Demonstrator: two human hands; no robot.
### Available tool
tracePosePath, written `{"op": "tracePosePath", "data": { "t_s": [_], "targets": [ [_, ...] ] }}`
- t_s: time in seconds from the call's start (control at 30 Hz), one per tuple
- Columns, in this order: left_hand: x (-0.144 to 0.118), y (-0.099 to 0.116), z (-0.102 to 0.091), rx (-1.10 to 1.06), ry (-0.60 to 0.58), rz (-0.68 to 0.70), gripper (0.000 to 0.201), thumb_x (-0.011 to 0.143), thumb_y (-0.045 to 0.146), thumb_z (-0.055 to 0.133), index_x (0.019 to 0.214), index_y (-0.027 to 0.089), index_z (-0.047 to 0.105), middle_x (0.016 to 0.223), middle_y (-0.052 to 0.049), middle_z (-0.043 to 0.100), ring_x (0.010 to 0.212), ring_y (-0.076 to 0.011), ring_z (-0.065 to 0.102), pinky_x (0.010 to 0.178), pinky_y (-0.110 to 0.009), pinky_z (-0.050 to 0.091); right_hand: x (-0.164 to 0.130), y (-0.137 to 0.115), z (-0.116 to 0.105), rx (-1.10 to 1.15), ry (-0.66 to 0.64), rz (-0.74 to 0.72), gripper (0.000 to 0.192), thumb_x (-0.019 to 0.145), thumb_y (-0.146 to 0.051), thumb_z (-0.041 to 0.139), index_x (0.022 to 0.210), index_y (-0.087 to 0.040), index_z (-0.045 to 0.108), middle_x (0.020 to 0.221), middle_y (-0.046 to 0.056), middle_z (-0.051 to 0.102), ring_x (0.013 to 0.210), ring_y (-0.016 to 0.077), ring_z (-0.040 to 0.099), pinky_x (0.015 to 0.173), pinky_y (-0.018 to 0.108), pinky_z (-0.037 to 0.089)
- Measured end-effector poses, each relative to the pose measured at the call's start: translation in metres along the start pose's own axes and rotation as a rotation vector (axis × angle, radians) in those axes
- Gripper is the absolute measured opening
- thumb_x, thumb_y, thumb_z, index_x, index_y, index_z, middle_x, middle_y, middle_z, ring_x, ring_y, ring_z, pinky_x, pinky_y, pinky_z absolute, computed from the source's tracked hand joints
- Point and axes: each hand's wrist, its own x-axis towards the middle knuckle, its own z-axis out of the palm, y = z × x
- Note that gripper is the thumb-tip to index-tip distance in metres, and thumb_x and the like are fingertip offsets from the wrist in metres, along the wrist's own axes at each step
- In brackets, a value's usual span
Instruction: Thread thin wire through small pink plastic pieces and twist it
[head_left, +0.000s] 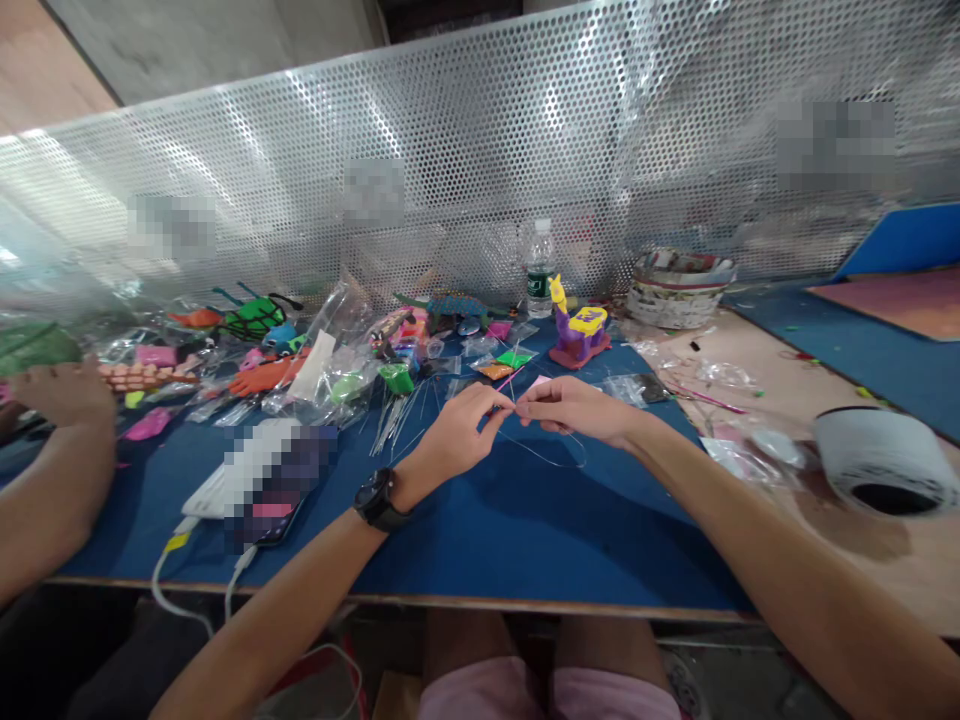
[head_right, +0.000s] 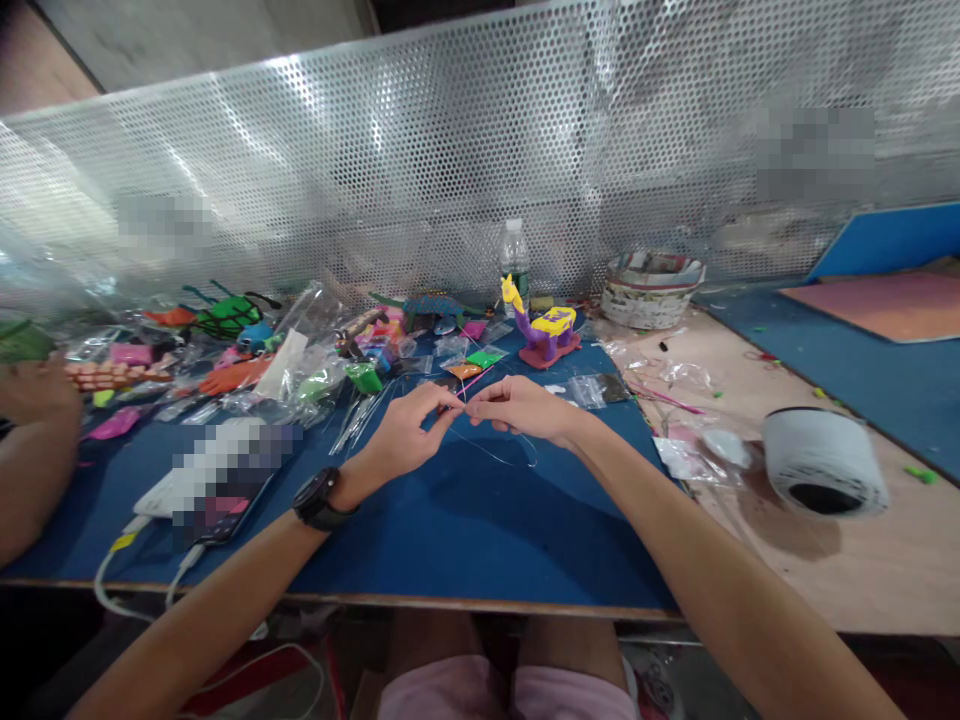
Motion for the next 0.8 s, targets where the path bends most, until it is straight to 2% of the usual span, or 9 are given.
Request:
{"op": "tracePosePath", "data": {
  "t_s": [0.13, 0.37, 0.53, 0.7, 0.8],
  "targets": [
    [0.001, 0.001, 0.002, 0.009, -0.008, -0.037, 0.011, 0.095, 0.018, 0.054, 0.094, 0.019, 0.065, 0.086, -0.004, 0.069, 0.083, -0.0163, 0.064, 0.079, -0.029, 0.051, 0.002, 0.003, 0.0, -0.01, 0.011, -0.02, 0.022, 0.081, -0.042, 0.068, 0.082, -0.02, 0.074, 0.069, 0.0, 0.061, 0.054, 0.0089, 0.041, 0.047, 0.023, 0.029],
    [0.003, 0.007, -0.001, -0.045, 0.05, -0.262, 0.009, 0.089, 0.018, 0.061, 0.087, 0.019, 0.069, 0.077, -0.001, 0.07, 0.067, -0.0131, 0.061, 0.066, -0.026, 0.048, 0.006, 0.005, 0.012, -0.15, 0.196, -0.245, 0.02, 0.086, -0.037, 0.061, 0.083, -0.02, 0.07, 0.079, 0.002, 0.069, 0.068, 0.0132, 0.057, 0.061, 0.026, 0.042],
    [0.002, 0.0, 0.001, -0.285, 0.038, -0.445, 0.008, 0.085, 0.022, 0.066, 0.088, 0.016, 0.07, 0.083, -0.005, 0.075, 0.074, -0.0161, 0.068, 0.069, -0.027, 0.053, 0.002, 0.005, 0.018, -0.535, 0.341, -0.439, 0.019, 0.094, -0.031, 0.055, 0.091, -0.022, 0.071, 0.086, 0.002, 0.072, 0.077, 0.0162, 0.062, 0.071, 0.028, 0.044],
    [0.001, -0.014, 0.01, -0.575, -0.097, -0.641, 0.01, 0.081, 0.023, 0.07, 0.083, 0.013, 0.07, 0.078, -0.008, 0.075, 0.069, -0.0173, 0.07, 0.066, -0.029, 0.055, -0.001, 0.008, 0.014, -1.024, 0.269, -0.636, 0.029, 0.099, -0.019, 0.042, 0.098, -0.021, 0.071, 0.098, 0.008, 0.074, 0.091, 0.0193, 0.065, 0.079, 0.031, 0.045],
    [0.002, -0.015, 0.01, -0.564, -0.081, -0.64, 0.01, 0.083, 0.023, 0.068, 0.083, 0.013, 0.07, 0.078, -0.007, 0.074, 0.068, -0.0162, 0.069, 0.065, -0.028, 0.054, 0.0, 0.008, 0.014, -1.069, 0.31, -0.631, 0.026, 0.099, -0.021, 0.045, 0.098, -0.021, 0.071, 0.096, 0.007, 0.076, 0.088, 0.0182, 0.066, 0.076, 0.028, 0.045]
  ]
}}
